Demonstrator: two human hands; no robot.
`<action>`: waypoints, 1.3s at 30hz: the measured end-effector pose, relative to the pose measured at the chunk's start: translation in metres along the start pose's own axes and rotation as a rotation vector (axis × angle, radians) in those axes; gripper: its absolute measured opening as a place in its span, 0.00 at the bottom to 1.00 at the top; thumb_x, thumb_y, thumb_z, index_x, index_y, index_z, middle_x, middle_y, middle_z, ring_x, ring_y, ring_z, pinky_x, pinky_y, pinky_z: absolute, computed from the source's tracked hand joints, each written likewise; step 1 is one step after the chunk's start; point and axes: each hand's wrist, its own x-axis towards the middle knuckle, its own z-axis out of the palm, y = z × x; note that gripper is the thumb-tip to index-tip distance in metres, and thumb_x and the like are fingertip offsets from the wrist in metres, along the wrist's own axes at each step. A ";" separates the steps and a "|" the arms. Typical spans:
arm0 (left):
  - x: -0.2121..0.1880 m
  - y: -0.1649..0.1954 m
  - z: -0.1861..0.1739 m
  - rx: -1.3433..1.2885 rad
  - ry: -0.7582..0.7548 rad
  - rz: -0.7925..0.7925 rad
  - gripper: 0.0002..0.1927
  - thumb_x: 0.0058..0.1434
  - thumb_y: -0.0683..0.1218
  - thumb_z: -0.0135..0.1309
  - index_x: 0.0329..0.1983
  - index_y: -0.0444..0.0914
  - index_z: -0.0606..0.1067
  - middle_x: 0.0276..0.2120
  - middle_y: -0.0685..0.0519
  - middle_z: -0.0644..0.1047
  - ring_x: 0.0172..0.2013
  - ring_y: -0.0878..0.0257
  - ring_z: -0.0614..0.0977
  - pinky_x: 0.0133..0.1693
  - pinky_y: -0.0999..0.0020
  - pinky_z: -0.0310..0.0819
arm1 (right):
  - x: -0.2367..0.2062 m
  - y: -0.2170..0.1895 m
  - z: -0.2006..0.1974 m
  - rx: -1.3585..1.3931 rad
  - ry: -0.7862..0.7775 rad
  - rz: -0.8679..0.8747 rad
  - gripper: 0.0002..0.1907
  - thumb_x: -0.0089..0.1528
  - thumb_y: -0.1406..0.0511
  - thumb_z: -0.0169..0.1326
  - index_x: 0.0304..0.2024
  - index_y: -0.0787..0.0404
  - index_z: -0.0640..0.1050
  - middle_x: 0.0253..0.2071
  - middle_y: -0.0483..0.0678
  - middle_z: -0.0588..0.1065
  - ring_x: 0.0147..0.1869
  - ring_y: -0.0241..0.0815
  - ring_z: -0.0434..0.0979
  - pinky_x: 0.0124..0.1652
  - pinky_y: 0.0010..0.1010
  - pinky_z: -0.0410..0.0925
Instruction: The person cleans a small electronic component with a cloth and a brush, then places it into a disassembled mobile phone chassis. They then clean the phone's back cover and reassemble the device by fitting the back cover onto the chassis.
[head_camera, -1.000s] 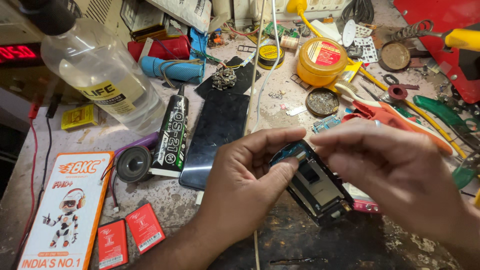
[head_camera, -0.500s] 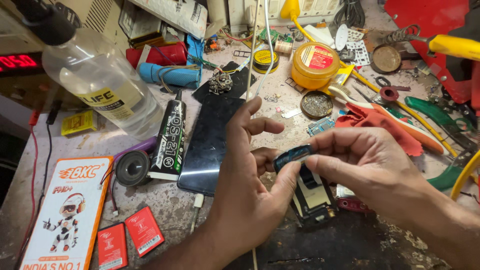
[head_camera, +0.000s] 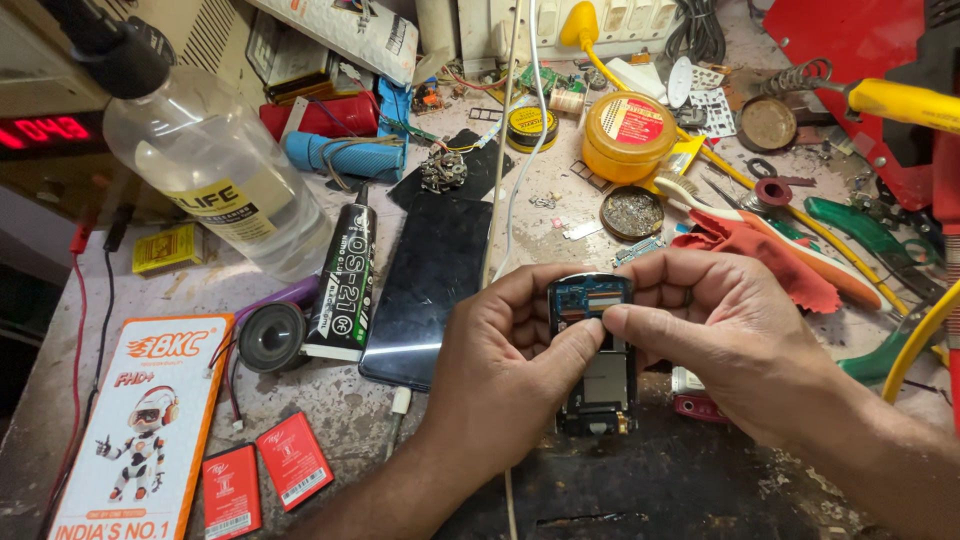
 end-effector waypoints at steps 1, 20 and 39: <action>-0.001 0.000 0.000 0.009 -0.002 0.002 0.17 0.60 0.38 0.59 0.53 0.32 0.77 0.35 0.56 0.82 0.33 0.76 0.81 0.35 0.80 0.78 | 0.000 0.000 -0.001 -0.007 -0.012 0.010 0.12 0.58 0.69 0.61 0.44 0.68 0.81 0.35 0.46 0.81 0.33 0.31 0.79 0.31 0.23 0.73; -0.005 0.001 0.003 0.011 0.019 0.076 0.15 0.62 0.37 0.58 0.53 0.32 0.78 0.34 0.58 0.81 0.32 0.77 0.78 0.33 0.81 0.74 | -0.008 -0.002 0.008 -0.151 0.048 -0.021 0.10 0.63 0.67 0.58 0.42 0.69 0.84 0.32 0.43 0.80 0.32 0.28 0.75 0.31 0.22 0.70; -0.005 0.000 0.006 0.024 0.076 0.056 0.15 0.60 0.37 0.59 0.52 0.35 0.78 0.34 0.60 0.80 0.29 0.79 0.76 0.31 0.82 0.73 | -0.006 0.016 -0.003 0.106 0.067 0.040 0.11 0.63 0.70 0.57 0.47 0.67 0.81 0.36 0.47 0.81 0.34 0.32 0.78 0.35 0.26 0.73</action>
